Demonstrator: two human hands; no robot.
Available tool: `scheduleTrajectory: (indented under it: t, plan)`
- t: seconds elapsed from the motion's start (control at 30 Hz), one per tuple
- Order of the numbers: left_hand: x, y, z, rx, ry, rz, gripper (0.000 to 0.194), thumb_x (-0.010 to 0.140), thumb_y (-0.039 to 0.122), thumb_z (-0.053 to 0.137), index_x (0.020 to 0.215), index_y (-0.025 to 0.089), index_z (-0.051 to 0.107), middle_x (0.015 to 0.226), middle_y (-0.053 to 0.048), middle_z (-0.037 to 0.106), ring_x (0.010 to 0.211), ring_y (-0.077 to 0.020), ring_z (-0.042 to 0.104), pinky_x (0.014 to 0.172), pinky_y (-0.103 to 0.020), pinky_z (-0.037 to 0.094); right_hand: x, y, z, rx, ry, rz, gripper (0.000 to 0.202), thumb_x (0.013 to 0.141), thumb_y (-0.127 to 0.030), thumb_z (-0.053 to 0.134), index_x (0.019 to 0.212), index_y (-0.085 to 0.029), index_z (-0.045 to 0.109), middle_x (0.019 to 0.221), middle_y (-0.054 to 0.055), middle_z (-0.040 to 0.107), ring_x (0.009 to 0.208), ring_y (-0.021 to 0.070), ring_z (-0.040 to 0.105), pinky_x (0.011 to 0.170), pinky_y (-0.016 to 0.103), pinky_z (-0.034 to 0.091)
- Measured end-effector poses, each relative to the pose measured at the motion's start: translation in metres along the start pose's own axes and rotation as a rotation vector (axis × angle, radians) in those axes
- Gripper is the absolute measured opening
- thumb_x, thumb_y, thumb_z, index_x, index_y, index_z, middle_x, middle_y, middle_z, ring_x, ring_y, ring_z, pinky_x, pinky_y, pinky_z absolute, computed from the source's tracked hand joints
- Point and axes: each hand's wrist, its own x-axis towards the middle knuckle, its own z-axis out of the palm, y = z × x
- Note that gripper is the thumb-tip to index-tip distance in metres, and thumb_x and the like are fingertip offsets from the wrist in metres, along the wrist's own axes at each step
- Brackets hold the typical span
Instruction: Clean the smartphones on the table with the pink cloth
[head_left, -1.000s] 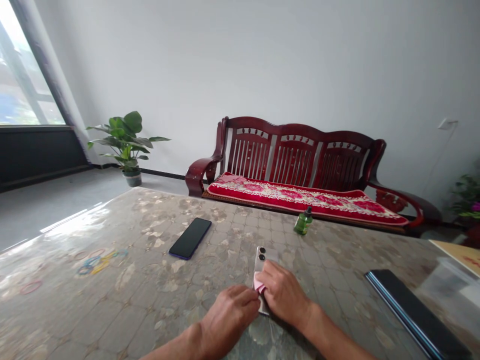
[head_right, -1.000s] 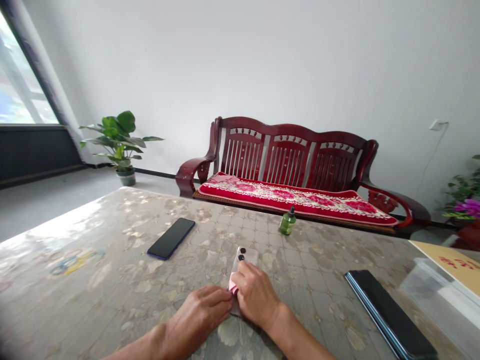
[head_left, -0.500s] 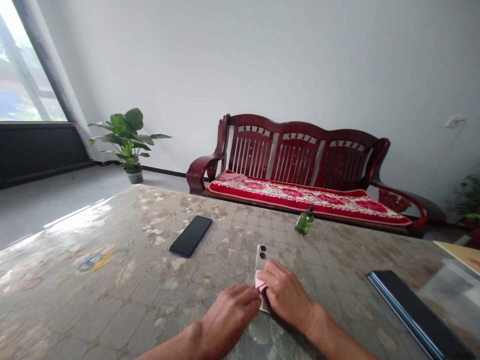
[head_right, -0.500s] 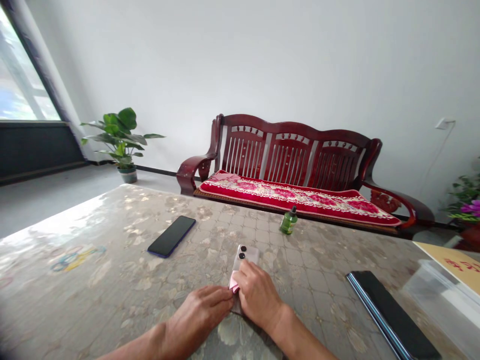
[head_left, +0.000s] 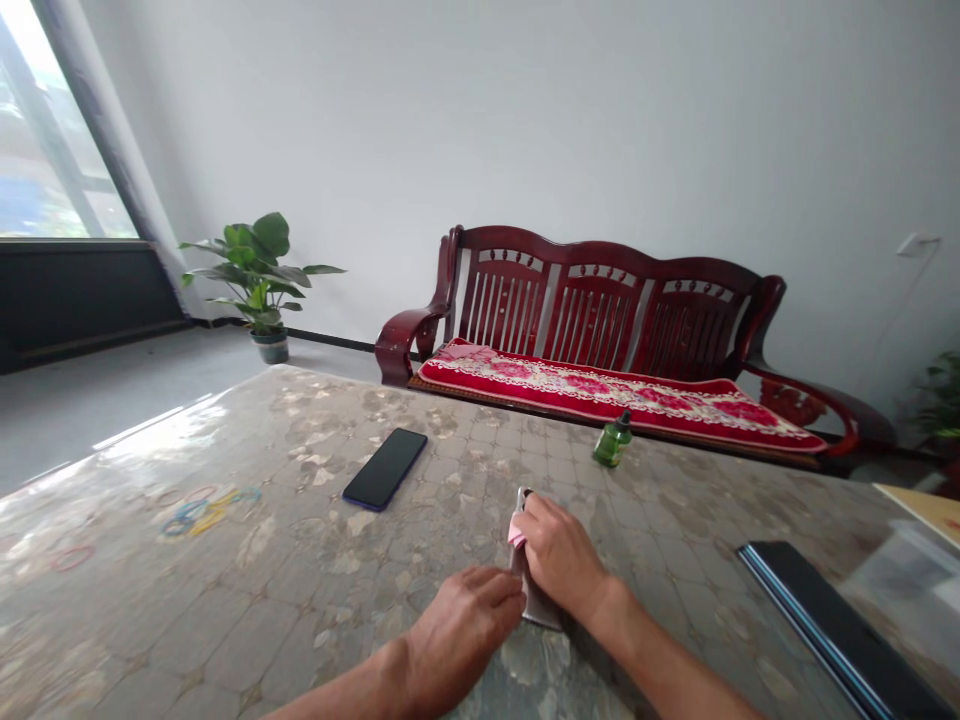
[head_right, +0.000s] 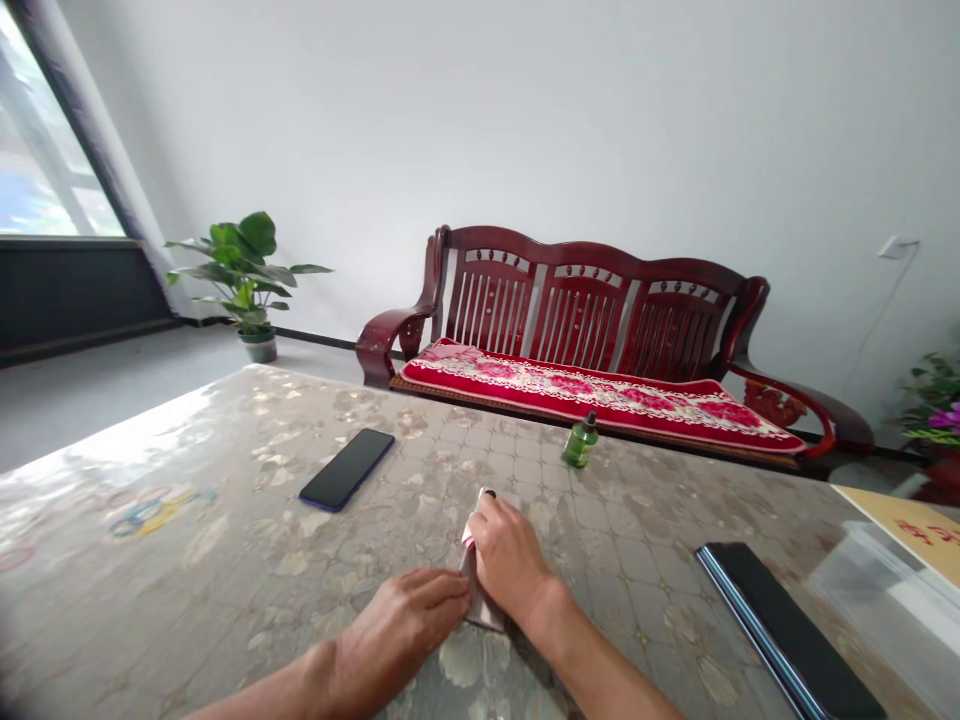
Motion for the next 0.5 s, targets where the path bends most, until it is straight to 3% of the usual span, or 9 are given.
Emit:
scheduleTrajectory:
  t: [0.2, 0.4, 0.5]
  plan:
    - [0.001, -0.002, 0.010, 0.017, 0.047, -0.008, 0.015, 0.093, 0.015, 0.054, 0.079, 0.018, 0.054, 0.082, 0.000, 0.062, 0.073, -0.0166, 0.059, 0.067, -0.027, 0.047, -0.034, 0.002, -0.004, 0.098, 0.002, -0.117, 0.021, 0.081, -0.002, 0.049, 0.082, -0.022, 0.058, 0.087, 0.001, 0.058, 0.086, 0.0160, 0.052, 0.075, 0.025, 0.037]
    - [-0.001, -0.002, 0.003, -0.032, 0.100, 0.015, 0.008, 0.095, 0.018, 0.053, 0.091, 0.019, 0.060, 0.083, -0.003, 0.062, 0.078, -0.0164, 0.061, 0.074, -0.026, 0.049, -0.012, 0.025, 0.001, 0.018, 0.067, 0.078, 0.023, 0.085, -0.003, 0.047, 0.077, -0.021, 0.060, 0.087, 0.002, 0.059, 0.082, 0.0147, 0.054, 0.074, 0.024, 0.038]
    - [-0.002, -0.003, 0.003, -0.030, 0.146, 0.031, 0.011, 0.096, 0.018, 0.051, 0.093, 0.019, 0.061, 0.082, -0.003, 0.062, 0.076, -0.0159, 0.061, 0.074, -0.025, 0.049, -0.016, 0.028, 0.000, 0.035, 0.058, 0.090, 0.024, 0.084, -0.003, 0.046, 0.077, -0.021, 0.060, 0.086, 0.002, 0.058, 0.081, 0.0136, 0.054, 0.073, 0.023, 0.037]
